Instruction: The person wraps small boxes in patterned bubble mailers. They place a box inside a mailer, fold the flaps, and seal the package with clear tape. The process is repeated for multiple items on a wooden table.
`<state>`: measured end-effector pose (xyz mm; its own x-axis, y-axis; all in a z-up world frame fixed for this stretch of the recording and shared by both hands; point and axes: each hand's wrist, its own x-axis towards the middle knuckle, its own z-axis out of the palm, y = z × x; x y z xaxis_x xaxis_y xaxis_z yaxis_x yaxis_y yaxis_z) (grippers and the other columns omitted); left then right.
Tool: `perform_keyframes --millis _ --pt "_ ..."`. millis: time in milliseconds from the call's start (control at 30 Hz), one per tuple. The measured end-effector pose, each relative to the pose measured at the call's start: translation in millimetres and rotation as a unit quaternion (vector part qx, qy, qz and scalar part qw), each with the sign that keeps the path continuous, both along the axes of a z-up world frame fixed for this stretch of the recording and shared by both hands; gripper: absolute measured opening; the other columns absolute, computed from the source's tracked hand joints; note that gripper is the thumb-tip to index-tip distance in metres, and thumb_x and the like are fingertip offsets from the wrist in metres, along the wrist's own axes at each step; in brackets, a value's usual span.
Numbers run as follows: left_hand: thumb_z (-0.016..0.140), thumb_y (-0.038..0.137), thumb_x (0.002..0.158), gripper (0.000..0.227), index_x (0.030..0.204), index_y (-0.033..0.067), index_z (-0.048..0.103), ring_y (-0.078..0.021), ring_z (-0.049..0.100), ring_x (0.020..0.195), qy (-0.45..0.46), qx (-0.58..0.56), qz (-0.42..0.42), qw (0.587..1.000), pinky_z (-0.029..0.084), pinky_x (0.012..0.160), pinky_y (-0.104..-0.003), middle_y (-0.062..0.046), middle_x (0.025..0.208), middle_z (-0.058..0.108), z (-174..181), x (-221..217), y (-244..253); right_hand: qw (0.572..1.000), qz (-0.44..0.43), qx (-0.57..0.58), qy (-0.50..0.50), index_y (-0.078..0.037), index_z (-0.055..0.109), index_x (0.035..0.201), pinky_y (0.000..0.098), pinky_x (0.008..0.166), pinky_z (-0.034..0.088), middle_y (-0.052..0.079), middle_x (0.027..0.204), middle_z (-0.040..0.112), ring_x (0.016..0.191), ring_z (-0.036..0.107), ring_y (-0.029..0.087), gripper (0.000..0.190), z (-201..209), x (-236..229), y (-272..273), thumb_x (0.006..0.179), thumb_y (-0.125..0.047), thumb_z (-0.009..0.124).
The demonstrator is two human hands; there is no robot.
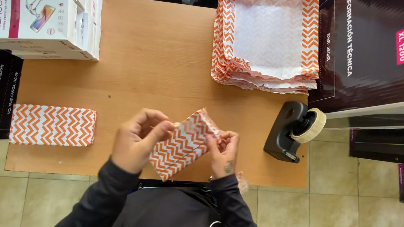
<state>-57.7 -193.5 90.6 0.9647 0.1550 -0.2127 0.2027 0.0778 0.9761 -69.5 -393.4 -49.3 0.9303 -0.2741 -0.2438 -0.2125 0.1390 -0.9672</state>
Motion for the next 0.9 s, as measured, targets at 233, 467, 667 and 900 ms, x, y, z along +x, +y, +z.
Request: perform_keyframes --millis 233,467,667,900 --pt "0.076 0.014 0.092 0.020 0.106 0.0014 0.070 -0.0211 0.076 0.079 0.078 -0.049 -0.025 0.995 0.066 0.076 -0.037 -0.018 0.092 0.079 -39.5 -1.2 -15.6 0.920 0.047 -0.386 0.049 -0.018 0.055 0.105 0.0473 0.087 0.048 0.006 0.097 0.067 0.091 0.062 0.033 0.049 -49.2 -16.5 -16.2 0.080 -0.048 0.084" --pt "0.080 0.015 0.090 0.017 0.103 0.0057 0.075 -0.0184 0.077 0.077 0.071 0.037 -0.081 0.994 0.064 0.075 -0.033 -0.013 0.087 0.080 -59.5 -16.5 -43.1 0.994 0.072 -0.065 -0.048 -0.013 0.072 0.106 0.0254 0.078 0.046 0.006 0.112 0.063 0.090 0.056 0.013 0.047 1.8 -23.7 -27.5 0.083 -0.053 0.072" --pt "0.079 0.021 0.089 0.023 0.111 0.0157 0.075 -0.0121 0.075 0.075 0.055 0.113 -0.191 0.974 0.061 0.072 -0.027 -0.005 0.087 0.082 -77.8 -22.5 -65.7 1.000 0.016 0.013 -0.009 -0.005 0.078 0.084 0.0218 0.078 0.045 0.011 0.107 0.065 0.091 0.058 0.012 0.013 9.8 -51.3 -70.5 0.082 -0.015 0.085" --pt "0.079 0.036 0.086 0.039 0.122 0.0214 0.071 -0.0310 0.073 0.101 -0.037 0.357 -0.264 0.896 0.059 0.088 -0.042 -0.004 0.107 0.077 -100.8 -22.7 -54.6 0.912 0.012 -0.352 0.212 -0.017 0.079 0.082 0.0403 0.090 0.049 0.006 0.105 0.065 0.102 0.063 0.030 0.020 -65.1 -116.0 -153.6 0.079 -0.036 0.084"
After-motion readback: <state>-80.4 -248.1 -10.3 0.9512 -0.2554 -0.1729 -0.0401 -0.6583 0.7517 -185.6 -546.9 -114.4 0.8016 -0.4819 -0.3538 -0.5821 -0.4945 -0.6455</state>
